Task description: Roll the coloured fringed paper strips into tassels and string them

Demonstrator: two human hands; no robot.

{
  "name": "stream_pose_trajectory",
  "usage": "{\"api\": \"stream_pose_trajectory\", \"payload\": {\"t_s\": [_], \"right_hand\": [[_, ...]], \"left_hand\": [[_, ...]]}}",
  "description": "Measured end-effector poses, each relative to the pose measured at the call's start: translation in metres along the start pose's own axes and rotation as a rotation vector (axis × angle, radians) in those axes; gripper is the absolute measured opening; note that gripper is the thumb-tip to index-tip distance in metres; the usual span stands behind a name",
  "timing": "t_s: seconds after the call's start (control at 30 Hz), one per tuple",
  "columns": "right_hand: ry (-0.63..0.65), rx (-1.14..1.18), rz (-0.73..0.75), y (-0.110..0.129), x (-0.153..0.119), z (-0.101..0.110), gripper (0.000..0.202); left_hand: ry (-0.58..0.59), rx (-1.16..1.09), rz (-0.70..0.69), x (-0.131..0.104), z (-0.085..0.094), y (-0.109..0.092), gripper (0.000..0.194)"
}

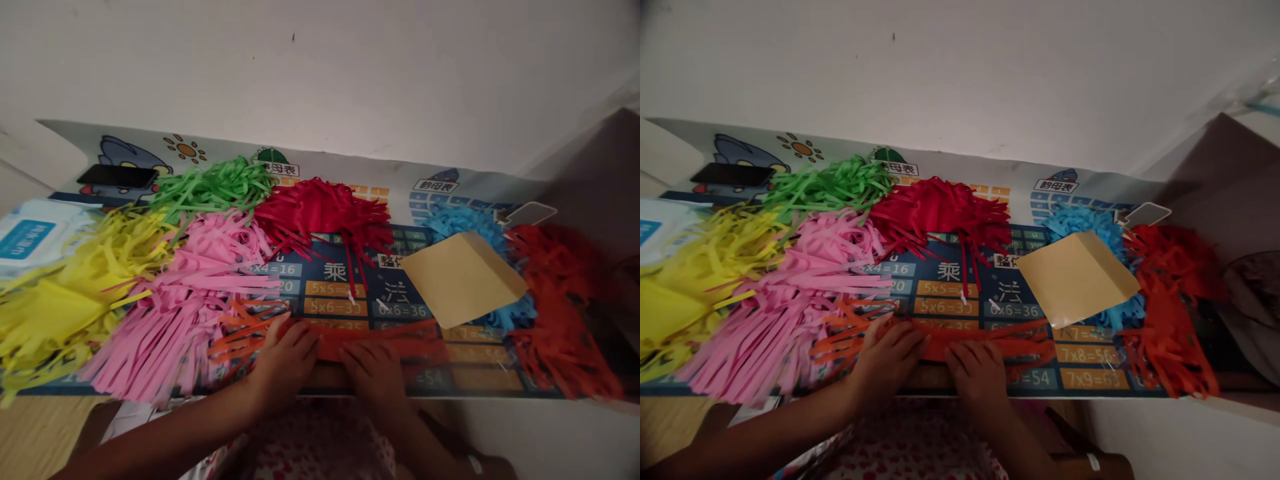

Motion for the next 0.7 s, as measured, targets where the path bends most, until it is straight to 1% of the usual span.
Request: {"api": "stream_pose_trajectory", "payload": {"t_s": [0.03, 0.1, 0.23, 0.33, 0.4, 0.47, 0.53, 0.7], "right_hand": [[0.019, 0.009, -0.006, -0.006, -0.004, -0.003, 0.025], [0.049, 0.024, -0.04, -0.02, -0.008, 0.0, 0.023], [0.096, 0.115, -0.196, -0.046, -0.002, 0.013, 0.023], [0.176, 0.171, -0.224, -0.051, 0.008, 0.011, 0.028], [0.216, 0.158, -0.233, -0.053, 0.013, 0.009, 0.031], [0.24, 0.121, -0.258, -0.057, 0.016, 0.006, 0.032], [0.243, 0.079, -0.282, -0.061, 0.019, 0.005, 0.032], [0.216, -0.002, -0.309, -0.066, 0.025, 0.004, 0.033]], "left_hand": [[-0.01, -0.02, -0.009, -0.003, 0.0, 0.002, 0.022], [-0.025, -0.093, 0.007, -0.008, 0.001, 0.01, 0.02], [-0.063, -0.292, 0.129, -0.011, 0.009, 0.034, 0.015], [-0.039, -0.359, 0.198, -0.006, 0.014, 0.04, 0.009], [-0.015, -0.359, 0.25, -0.001, 0.015, 0.04, 0.012], [-0.016, -0.35, 0.306, 0.002, 0.015, 0.041, 0.018], [-0.007, -0.338, 0.345, 0.006, 0.012, 0.042, 0.021], [0.067, -0.29, 0.383, 0.013, 0.0, 0.047, 0.021]]}}
Point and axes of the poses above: each hand's wrist, its own x-axis towards the middle knuckle, its own z-axis out of the back of the hand, y = z × x, the point moved 8 cm from there along x, towards the middle knuckle, and after that the axes turned 5 degrees about -y, right-handed, at the moved point
